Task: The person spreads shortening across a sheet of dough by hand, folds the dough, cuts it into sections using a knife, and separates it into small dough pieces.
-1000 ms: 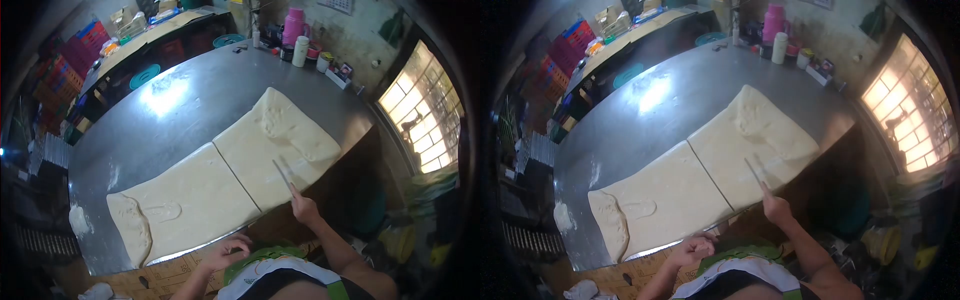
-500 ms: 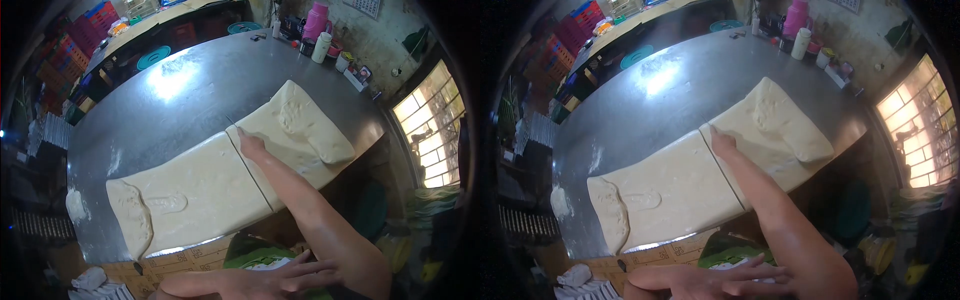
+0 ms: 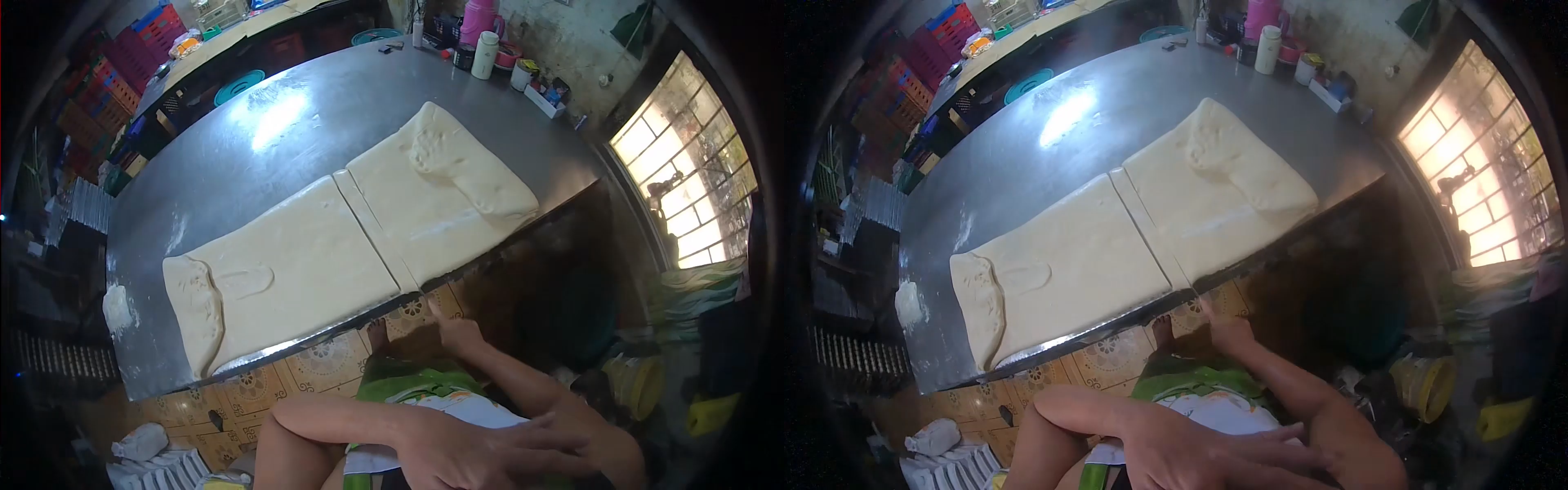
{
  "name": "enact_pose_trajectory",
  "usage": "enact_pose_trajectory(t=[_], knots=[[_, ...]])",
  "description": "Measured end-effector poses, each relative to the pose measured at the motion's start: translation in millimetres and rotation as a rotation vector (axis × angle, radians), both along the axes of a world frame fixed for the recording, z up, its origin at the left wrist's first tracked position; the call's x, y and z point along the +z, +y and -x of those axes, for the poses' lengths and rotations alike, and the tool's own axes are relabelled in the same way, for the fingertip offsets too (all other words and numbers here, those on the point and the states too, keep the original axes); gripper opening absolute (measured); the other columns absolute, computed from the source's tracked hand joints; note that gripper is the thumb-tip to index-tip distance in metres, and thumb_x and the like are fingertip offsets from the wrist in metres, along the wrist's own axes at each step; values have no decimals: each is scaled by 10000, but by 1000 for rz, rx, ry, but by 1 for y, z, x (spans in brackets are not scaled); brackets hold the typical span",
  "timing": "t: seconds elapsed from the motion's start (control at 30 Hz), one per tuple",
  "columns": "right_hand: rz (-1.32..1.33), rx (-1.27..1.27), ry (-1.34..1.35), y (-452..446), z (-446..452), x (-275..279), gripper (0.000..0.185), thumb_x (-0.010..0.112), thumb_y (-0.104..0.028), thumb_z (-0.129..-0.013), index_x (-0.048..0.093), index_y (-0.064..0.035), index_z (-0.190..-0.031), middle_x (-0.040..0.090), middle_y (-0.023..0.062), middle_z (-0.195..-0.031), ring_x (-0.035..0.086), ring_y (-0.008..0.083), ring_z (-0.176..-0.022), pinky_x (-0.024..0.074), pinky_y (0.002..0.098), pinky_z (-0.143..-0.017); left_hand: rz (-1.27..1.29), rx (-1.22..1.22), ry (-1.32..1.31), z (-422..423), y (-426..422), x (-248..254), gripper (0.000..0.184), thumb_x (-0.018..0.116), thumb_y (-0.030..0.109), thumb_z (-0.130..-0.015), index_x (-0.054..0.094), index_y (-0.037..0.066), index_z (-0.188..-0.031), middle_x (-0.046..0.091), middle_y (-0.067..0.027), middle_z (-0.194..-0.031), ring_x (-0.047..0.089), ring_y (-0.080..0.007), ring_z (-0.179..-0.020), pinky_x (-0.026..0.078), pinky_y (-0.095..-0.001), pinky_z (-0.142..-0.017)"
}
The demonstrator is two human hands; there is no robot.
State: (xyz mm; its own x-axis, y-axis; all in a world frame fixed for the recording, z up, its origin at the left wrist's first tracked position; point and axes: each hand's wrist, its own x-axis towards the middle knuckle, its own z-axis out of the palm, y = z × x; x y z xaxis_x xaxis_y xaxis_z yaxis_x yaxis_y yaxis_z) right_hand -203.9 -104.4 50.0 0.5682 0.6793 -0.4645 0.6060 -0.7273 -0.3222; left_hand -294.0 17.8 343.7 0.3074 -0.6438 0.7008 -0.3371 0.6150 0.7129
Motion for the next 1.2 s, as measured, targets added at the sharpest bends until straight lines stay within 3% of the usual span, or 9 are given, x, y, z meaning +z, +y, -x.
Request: enact_pose_trajectory(t=[0.2,0.3,0.47,0.6,0.73,0.87,1.0,1.1,1.2], knots=[[64,-11,89,-102,35,-35,700,520,-194,-912,237,-250,-1550,680,223,-789,674,396,-696,528,520,-638,149,68,-136,-3,-27,-31,408,536,470,-979,683,111,-1106,327,-308,-1494,276,-537,-1361,230,-680,-1053],[-100,-140,-20,-83,24,-12,643,484,-235,-952,242,-235,-1548,677,221,-799,664,406,-705,520,527,-653,214,98,32,0,-19,-39,393,544,448,-979,695,105,-1095,323,-318,-1491,272,-547,-1357,219,-686,-1058],[-498,-106,-286,14,-46,-3,561,480,-241,-976,342,-124,-1506,632,234,-717,623,422,-644,489,515,-582,161,130,-29,-18,13,-33,369,566,412,-973,701,88,-1087,315,-342,-1484,262,-554,-1361,211,-675,-1068],[-166,-102,-172,129,-119,31,579,444,-234,-985,269,-193,-1535,649,268,-794,634,461,-746,485,560,-699,111,194,-132,-23,95,-47,374,554,401,-979,700,81,-1106,306,-351,-1484,246,-551,-1370,189,-656,-1088],[-118,-65,-246,259,-203,4,622,435,-169,-963,228,-223,-1547,677,257,-893,668,437,-833,507,532,-769,-232,307,-350,-25,141,-31,380,542,404,-983,703,88,-1120,285,-342,-1502,210,-549,-1387,148,-634,-1111],[-86,-54,-260,334,-237,-18,641,418,-121,-939,235,-219,-1546,679,249,-1017,671,415,-945,512,510,-828,168,333,156,-19,116,-44,377,549,411,-981,706,100,-1128,265,-325,-1524,175,-546,-1399,105,-627,-1118],[-64,-65,-212,307,-226,-14,657,412,-111,-927,224,-214,-1549,666,257,-1082,655,424,-1003,501,512,-866,271,276,97,-22,106,-54,361,575,413,-970,714,108,-1104,249,-320,-1537,152,-542,-1410,91,-634,-1113],[-100,-56,-169,247,-201,-13,664,414,-116,-924,214,-205,-1551,655,268,-1111,643,433,-1026,492,518,-885,-7,285,-218,-27,81,-64,351,588,410,-964,717,108,-1087,258,-308,-1538,168,-530,-1409,108,-634,-1104],[-19,-24,-41,172,-157,-5,642,395,-145,-935,212,-184,-1549,655,286,-1081,639,453,-996,480,536,-882,-163,112,-34,-23,88,-23,327,600,396,-959,722,113,-1068,265,-303,-1537,178,-527,-1407,117,-631,-1100]])
